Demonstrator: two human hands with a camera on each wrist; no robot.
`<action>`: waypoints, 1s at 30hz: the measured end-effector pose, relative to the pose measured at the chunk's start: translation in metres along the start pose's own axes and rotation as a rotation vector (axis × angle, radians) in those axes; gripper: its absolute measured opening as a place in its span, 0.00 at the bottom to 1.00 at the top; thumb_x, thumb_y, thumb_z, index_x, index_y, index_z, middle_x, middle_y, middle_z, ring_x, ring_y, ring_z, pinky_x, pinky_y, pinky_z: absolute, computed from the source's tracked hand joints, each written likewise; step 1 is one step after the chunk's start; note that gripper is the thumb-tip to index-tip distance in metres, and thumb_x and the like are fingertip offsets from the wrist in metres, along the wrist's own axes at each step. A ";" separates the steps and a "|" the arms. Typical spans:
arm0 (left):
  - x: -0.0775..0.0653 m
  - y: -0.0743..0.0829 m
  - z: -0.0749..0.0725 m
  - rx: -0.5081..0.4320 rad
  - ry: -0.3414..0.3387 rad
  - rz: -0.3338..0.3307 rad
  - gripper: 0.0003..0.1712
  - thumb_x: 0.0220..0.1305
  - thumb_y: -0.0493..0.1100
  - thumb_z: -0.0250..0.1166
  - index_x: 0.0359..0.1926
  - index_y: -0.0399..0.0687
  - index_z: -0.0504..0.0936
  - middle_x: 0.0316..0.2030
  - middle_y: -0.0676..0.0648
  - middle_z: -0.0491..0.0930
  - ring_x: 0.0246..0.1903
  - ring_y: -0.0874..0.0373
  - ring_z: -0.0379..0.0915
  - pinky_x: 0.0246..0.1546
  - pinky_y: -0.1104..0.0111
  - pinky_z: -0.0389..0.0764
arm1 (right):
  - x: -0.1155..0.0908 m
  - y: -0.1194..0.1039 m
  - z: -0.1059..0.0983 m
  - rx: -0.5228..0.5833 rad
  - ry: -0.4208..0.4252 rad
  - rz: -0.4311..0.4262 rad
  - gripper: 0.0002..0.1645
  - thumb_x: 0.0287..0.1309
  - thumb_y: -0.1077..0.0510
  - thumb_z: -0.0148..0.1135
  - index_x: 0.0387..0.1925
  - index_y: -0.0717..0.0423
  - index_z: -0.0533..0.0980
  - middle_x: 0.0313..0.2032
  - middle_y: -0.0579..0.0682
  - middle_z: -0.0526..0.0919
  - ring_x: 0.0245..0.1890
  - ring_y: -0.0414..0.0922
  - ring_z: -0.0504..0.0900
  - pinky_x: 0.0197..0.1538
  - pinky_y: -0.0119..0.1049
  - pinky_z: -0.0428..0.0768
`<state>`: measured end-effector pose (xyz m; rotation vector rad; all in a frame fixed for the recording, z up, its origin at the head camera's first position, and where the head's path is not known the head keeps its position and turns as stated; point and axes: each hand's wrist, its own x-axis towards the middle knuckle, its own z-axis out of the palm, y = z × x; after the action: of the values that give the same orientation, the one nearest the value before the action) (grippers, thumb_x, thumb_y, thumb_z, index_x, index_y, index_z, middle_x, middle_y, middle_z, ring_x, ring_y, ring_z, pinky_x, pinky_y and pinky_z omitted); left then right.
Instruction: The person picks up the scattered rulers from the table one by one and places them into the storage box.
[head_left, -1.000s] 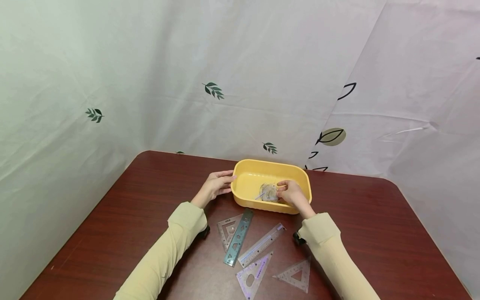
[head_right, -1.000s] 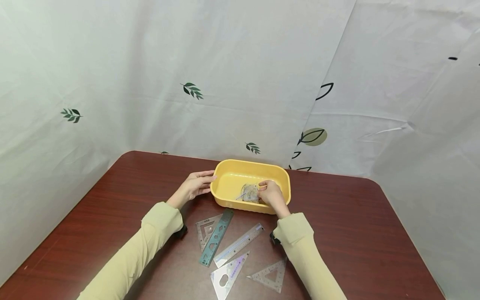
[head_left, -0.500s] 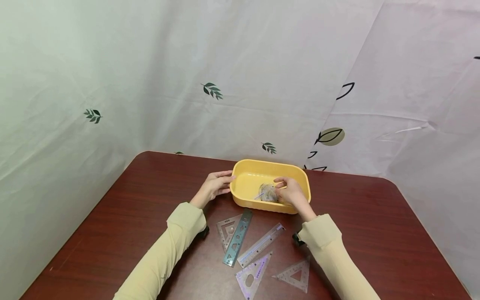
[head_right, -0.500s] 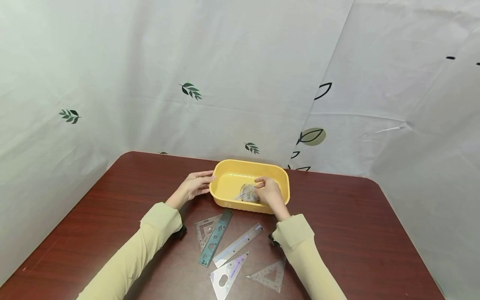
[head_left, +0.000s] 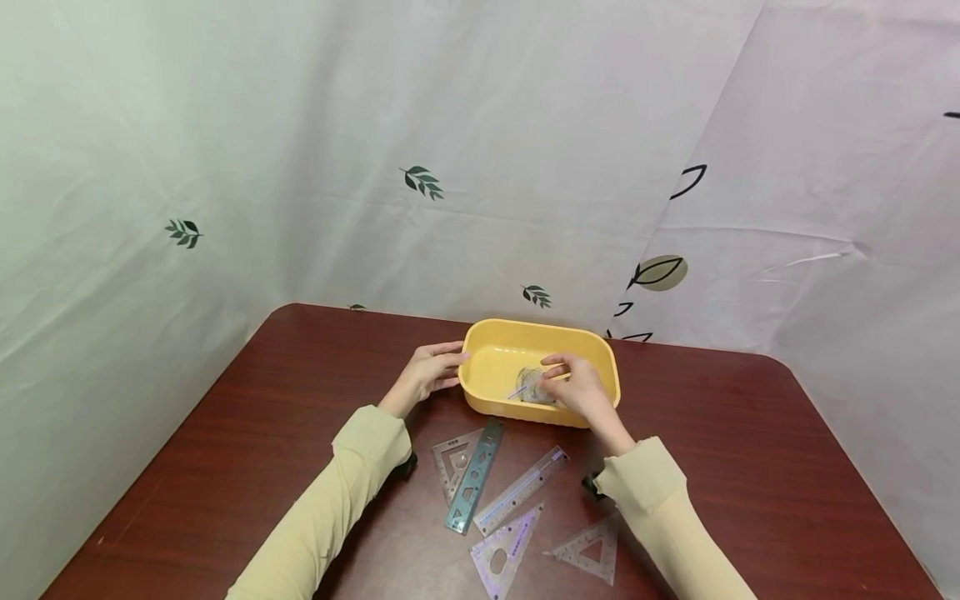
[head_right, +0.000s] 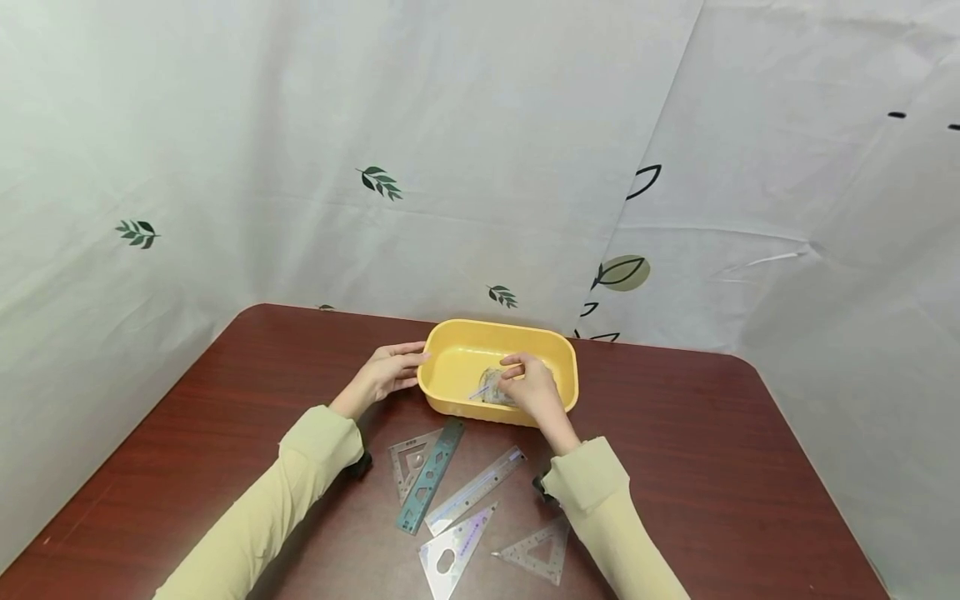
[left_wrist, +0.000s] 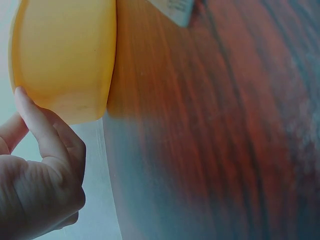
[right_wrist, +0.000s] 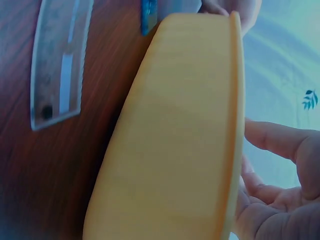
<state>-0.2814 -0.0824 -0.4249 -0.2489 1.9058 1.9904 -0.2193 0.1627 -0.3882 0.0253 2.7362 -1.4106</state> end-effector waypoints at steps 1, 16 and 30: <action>0.000 0.000 0.000 0.002 -0.001 0.001 0.28 0.62 0.41 0.67 0.64 0.47 0.73 0.33 0.51 0.84 0.24 0.66 0.80 0.24 0.77 0.82 | -0.001 -0.001 0.001 0.001 0.005 -0.010 0.21 0.54 0.64 0.66 0.51 0.66 0.76 0.40 0.62 0.84 0.32 0.47 0.84 0.30 0.31 0.81; -0.001 0.000 0.000 -0.002 -0.006 0.003 0.28 0.63 0.41 0.66 0.64 0.46 0.73 0.32 0.51 0.83 0.24 0.66 0.80 0.24 0.78 0.82 | -0.022 -0.015 0.012 0.100 -0.029 -0.064 0.17 0.53 0.66 0.67 0.46 0.67 0.78 0.33 0.58 0.83 0.26 0.37 0.79 0.32 0.26 0.81; 0.000 0.000 -0.001 0.005 0.002 0.003 0.29 0.62 0.42 0.67 0.64 0.48 0.73 0.33 0.50 0.84 0.24 0.66 0.80 0.24 0.78 0.83 | -0.040 -0.016 0.037 0.050 -0.043 -0.160 0.11 0.51 0.67 0.69 0.39 0.63 0.80 0.28 0.52 0.84 0.24 0.37 0.79 0.28 0.27 0.78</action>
<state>-0.2818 -0.0831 -0.4250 -0.2466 1.9131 1.9883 -0.1784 0.1237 -0.3937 -0.2231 2.7205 -1.4992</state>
